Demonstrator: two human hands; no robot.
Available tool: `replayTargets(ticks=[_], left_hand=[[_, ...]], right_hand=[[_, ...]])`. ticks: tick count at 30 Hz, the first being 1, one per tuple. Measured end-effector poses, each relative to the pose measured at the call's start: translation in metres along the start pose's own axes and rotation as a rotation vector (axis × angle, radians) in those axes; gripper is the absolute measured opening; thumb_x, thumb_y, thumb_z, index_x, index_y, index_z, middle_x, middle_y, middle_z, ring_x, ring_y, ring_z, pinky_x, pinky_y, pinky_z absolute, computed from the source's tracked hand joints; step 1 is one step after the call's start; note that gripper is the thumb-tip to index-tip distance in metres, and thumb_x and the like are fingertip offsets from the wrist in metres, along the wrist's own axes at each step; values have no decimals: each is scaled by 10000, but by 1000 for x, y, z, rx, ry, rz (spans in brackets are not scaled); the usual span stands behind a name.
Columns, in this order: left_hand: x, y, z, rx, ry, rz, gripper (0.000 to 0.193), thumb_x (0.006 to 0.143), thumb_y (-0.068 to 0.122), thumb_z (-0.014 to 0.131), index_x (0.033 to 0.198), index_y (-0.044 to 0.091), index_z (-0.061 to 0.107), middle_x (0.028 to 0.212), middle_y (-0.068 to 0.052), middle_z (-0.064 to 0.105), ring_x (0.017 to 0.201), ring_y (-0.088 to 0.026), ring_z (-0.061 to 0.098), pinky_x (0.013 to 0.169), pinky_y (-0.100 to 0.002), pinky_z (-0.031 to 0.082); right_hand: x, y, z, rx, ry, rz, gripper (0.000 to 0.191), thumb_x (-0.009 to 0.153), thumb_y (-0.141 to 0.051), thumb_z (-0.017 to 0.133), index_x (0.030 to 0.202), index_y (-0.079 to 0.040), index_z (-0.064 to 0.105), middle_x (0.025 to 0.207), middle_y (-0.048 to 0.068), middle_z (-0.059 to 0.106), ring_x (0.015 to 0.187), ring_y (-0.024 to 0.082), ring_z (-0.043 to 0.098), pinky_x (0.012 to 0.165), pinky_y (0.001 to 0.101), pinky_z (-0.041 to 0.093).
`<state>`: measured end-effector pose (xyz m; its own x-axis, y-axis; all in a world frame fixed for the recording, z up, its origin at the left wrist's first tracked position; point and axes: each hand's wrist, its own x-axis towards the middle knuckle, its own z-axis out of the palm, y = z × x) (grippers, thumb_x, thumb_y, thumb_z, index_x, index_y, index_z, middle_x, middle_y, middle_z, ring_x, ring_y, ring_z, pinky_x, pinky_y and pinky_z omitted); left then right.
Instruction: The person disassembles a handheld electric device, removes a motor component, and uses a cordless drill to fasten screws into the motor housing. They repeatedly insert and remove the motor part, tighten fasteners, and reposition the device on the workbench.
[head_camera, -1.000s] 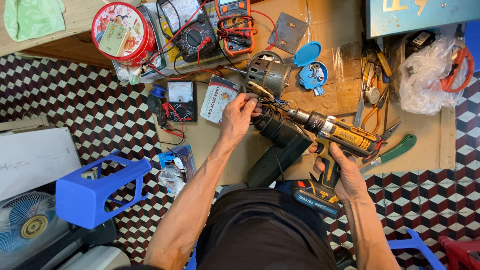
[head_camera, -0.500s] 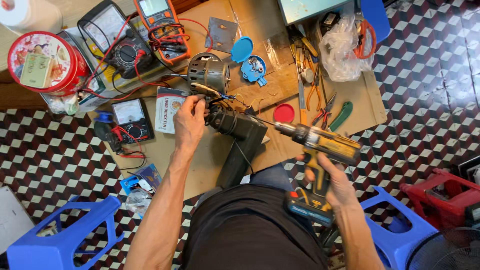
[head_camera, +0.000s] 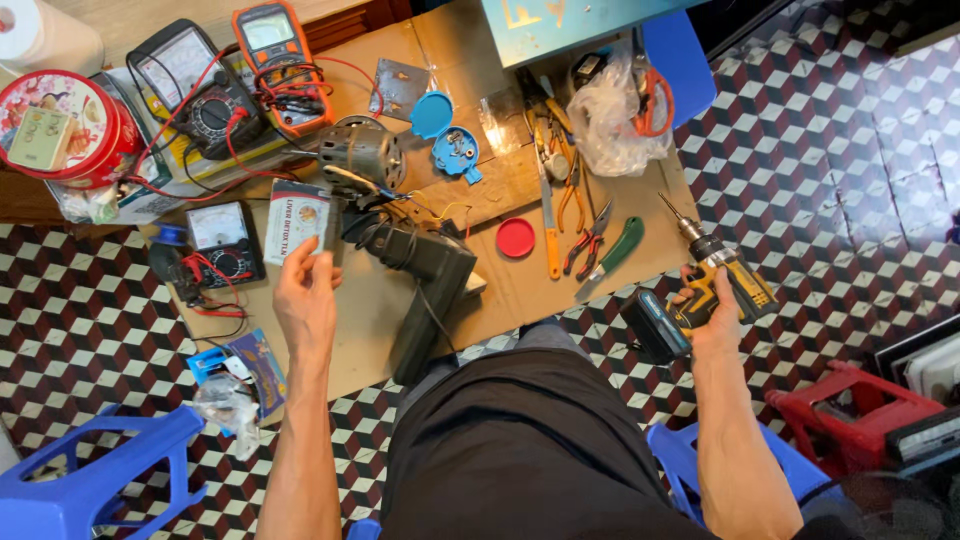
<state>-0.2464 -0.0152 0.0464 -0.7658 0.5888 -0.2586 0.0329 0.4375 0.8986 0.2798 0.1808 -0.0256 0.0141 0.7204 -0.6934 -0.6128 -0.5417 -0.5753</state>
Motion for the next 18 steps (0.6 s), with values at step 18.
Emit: replayTargets(ticks=[18], left_hand=[[-126,-14,115,9,275,-372,523,937,236,659,1402,11,574,1159,-149,704,940,-205,706,838,-313,580]], right_hand=[[127,-25,76,-157,-66,304,276,946,-246,714,1151,-91,614,974,146,712,782,216,669,748,366,544]])
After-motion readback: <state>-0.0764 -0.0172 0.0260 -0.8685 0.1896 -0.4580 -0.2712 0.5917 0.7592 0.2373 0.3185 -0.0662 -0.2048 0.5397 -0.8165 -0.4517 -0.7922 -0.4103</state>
